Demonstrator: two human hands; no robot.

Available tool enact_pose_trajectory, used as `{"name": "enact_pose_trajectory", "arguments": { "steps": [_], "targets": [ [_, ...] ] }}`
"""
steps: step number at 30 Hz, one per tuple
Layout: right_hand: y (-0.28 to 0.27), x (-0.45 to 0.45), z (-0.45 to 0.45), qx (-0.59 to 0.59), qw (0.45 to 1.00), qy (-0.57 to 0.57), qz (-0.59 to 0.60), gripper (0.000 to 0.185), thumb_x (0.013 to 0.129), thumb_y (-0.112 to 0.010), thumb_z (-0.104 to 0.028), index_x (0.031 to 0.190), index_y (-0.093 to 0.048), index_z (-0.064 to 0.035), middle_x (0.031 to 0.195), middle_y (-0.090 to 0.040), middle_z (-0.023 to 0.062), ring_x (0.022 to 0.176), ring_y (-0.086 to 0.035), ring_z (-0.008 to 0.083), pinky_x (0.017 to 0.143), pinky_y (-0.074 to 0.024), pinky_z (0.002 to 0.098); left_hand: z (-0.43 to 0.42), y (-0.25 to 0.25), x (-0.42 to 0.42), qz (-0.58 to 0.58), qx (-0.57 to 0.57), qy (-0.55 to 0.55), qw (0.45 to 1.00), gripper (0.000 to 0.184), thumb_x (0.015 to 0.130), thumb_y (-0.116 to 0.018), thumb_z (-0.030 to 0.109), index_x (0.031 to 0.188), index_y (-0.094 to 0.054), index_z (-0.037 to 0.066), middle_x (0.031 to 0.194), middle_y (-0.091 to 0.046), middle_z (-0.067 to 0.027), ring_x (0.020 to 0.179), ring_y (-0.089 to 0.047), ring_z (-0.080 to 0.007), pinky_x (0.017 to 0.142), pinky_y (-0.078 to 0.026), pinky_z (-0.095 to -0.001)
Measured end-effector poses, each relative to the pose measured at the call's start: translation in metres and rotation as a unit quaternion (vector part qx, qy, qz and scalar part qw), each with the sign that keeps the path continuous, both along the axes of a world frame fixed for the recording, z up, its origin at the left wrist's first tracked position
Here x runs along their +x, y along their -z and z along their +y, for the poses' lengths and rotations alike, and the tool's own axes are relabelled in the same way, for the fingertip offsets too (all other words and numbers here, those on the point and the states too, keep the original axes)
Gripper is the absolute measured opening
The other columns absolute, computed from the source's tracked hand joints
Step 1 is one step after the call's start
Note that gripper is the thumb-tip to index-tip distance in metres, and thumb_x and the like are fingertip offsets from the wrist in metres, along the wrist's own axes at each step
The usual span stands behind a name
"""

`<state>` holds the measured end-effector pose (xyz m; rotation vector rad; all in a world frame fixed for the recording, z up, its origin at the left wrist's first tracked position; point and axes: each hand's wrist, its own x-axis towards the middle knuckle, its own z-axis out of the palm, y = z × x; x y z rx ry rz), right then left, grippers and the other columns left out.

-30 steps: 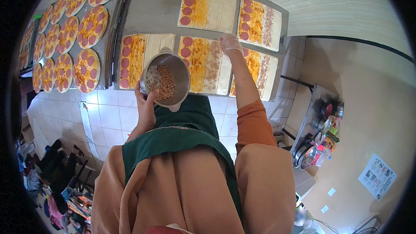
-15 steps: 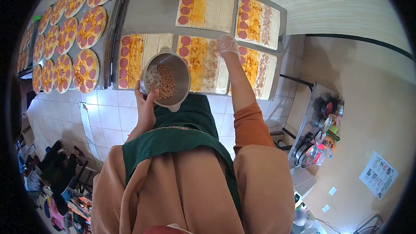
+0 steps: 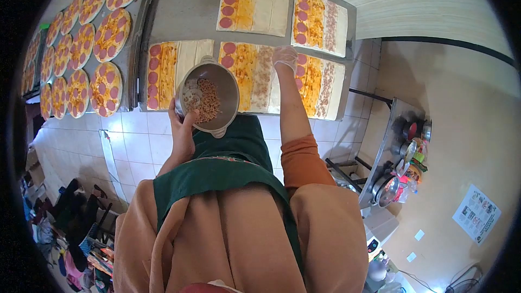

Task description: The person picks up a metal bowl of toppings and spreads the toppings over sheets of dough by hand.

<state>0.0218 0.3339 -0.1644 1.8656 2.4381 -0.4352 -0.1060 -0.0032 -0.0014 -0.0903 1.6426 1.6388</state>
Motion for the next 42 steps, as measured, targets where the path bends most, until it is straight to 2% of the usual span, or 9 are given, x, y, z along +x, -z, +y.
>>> {"name": "enact_pose_trajectory", "arguments": {
  "steps": [3, 6, 9, 12, 21, 24, 30, 39, 42],
  "targets": [
    [-0.020, -0.003, -0.009, -0.004, 0.999, -0.044, 0.017, 0.024, 0.082, -0.053, -0.023, 0.088, -0.071, -0.0090, 0.098, -0.067, 0.0168, 0.095, -0.063, 0.0332, 0.085, -0.0494, 0.0409, -0.001, -0.001, 0.001, 0.001, -0.005, 0.000, 1.000, 0.088, 0.075, -0.068, 0.013, 0.143, -0.016, -0.001, 0.130, -0.038, -0.0187, 0.119, -0.040, -0.0246, 0.103, -0.031, -0.0340],
    [-0.027, -0.005, -0.012, -0.023, 0.997, -0.005, 0.078, 0.022, 0.081, -0.053, -0.020, 0.087, -0.072, -0.0101, 0.098, -0.067, 0.0164, 0.096, -0.063, 0.0318, 0.086, -0.0487, 0.0403, -0.001, -0.003, 0.001, 0.000, 0.003, 0.000, 1.000, 0.087, 0.075, -0.068, 0.013, 0.143, -0.016, -0.002, 0.130, -0.039, -0.0187, 0.119, -0.040, -0.0245, 0.103, -0.031, -0.0342],
    [-0.040, -0.013, -0.007, -0.011, 1.000, -0.022, 0.009, 0.023, 0.081, -0.051, -0.015, 0.090, -0.072, -0.0133, 0.101, -0.067, 0.0150, 0.098, -0.062, 0.0306, 0.088, -0.0479, 0.0386, -0.003, -0.004, 0.001, -0.001, -0.001, -0.001, 1.000, 0.087, 0.075, -0.068, 0.013, 0.143, -0.016, -0.002, 0.130, -0.039, -0.0186, 0.119, -0.041, -0.0244, 0.103, -0.031, -0.0341],
    [-0.029, -0.005, 0.011, -0.039, 0.992, -0.108, 0.046, 0.026, 0.087, -0.050, -0.027, 0.093, -0.070, -0.0125, 0.101, -0.065, 0.0175, 0.096, -0.062, 0.0321, 0.082, -0.0475, 0.0422, -0.006, -0.006, 0.000, 0.007, -0.018, 0.004, 1.000, 0.087, 0.075, -0.068, 0.013, 0.143, -0.016, -0.002, 0.130, -0.039, -0.0186, 0.119, -0.041, -0.0242, 0.103, -0.032, -0.0337],
    [-0.027, -0.007, 0.033, -0.017, 0.934, -0.345, -0.088, 0.022, 0.089, -0.048, -0.024, 0.097, -0.066, -0.0135, 0.098, -0.065, 0.0157, 0.093, -0.062, 0.0333, 0.080, -0.0479, 0.0423, -0.014, -0.002, -0.002, 0.007, -0.033, 0.012, 0.999, 0.086, 0.078, -0.065, 0.014, 0.145, -0.013, 0.003, 0.130, -0.040, -0.0174, 0.116, -0.044, -0.0248, 0.100, -0.035, -0.0354],
    [-0.039, -0.010, 0.028, -0.088, 0.966, -0.242, -0.036, 0.019, 0.088, -0.051, -0.021, 0.095, -0.066, -0.0129, 0.096, -0.065, 0.0159, 0.091, -0.062, 0.0335, 0.078, -0.0486, 0.0411, -0.014, 0.000, -0.002, 0.014, -0.027, 0.010, 0.999, 0.086, 0.078, -0.066, 0.014, 0.145, -0.013, 0.003, 0.130, -0.040, -0.0177, 0.116, -0.044, -0.0250, 0.100, -0.035, -0.0355],
    [-0.018, -0.006, 0.031, -0.037, 0.980, -0.159, 0.112, 0.012, 0.079, -0.059, -0.014, 0.086, -0.068, -0.0111, 0.088, -0.066, 0.0154, 0.086, -0.064, 0.0308, 0.075, -0.0500, 0.0381, -0.011, 0.000, -0.002, 0.018, -0.034, 0.011, 0.999, 0.087, 0.078, -0.066, 0.014, 0.145, -0.012, 0.002, 0.130, -0.040, -0.0183, 0.116, -0.045, -0.0249, 0.100, -0.035, -0.0347],
    [0.007, 0.003, 0.037, -0.008, 0.980, -0.197, -0.003, 0.012, 0.074, -0.060, -0.015, 0.079, -0.070, -0.0099, 0.079, -0.066, 0.0155, 0.074, -0.065, 0.0309, 0.067, -0.0498, 0.0387, -0.009, 0.003, -0.005, 0.013, -0.036, 0.005, 0.999, 0.086, 0.078, -0.066, 0.012, 0.145, -0.013, 0.003, 0.131, -0.040, -0.0180, 0.115, -0.046, -0.0246, 0.099, -0.037, -0.0347],
    [-0.023, -0.001, 0.034, -0.075, 0.982, -0.166, 0.052, 0.017, 0.079, -0.058, -0.020, 0.084, -0.069, -0.0079, 0.088, -0.066, 0.0169, 0.085, -0.064, 0.0309, 0.073, -0.0493, 0.0389, -0.007, 0.002, -0.005, 0.011, -0.025, 0.006, 1.000, 0.085, 0.079, -0.065, 0.011, 0.145, -0.013, 0.003, 0.130, -0.040, -0.0181, 0.113, -0.047, -0.0245, 0.098, -0.038, -0.0345]
  ]
}}
